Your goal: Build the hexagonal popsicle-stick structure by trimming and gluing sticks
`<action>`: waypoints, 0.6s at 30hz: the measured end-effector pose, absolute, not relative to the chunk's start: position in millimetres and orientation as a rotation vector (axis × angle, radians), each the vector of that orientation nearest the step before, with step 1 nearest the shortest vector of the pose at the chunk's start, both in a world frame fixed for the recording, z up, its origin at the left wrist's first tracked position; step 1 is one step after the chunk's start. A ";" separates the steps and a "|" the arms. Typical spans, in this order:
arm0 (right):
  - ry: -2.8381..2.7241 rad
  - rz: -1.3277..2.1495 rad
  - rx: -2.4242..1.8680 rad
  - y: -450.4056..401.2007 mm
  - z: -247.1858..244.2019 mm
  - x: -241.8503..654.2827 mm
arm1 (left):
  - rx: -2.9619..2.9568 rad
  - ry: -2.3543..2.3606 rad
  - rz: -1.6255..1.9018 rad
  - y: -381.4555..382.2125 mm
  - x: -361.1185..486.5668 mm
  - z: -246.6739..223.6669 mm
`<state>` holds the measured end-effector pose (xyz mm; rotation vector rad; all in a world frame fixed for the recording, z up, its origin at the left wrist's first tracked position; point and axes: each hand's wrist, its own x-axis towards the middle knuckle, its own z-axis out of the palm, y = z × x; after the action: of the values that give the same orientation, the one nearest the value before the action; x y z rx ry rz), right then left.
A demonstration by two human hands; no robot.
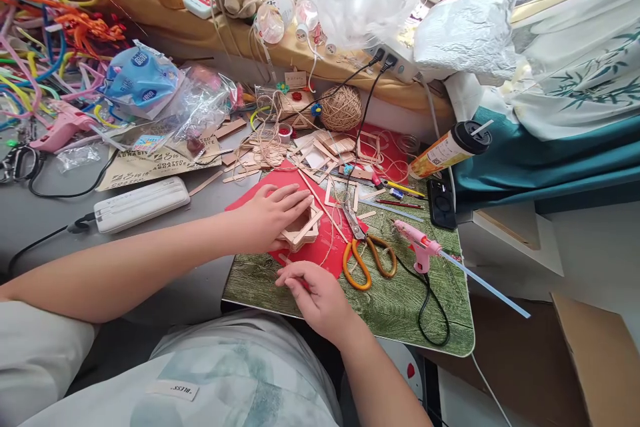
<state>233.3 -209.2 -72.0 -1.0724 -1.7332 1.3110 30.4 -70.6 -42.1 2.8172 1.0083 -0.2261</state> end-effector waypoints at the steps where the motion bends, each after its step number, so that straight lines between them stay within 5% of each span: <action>1: -1.669 1.316 -1.110 -206.1 -68.6 235.0 | 2.822 1.009 -0.223 -70.8 30.6 -43.1; 9: -2.136 0.789 -1.156 -147.7 -28.0 246.5 | 2.837 1.006 -0.169 -73.0 31.4 -45.6; 18: -2.150 0.876 -1.214 -118.9 -34.1 254.0 | 2.840 0.981 -0.141 -72.1 31.0 -53.1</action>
<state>254.0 -118.9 -34.1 -1.2139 -2.1497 0.8762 31.0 -72.1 -53.1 2.8404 0.9809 -0.1406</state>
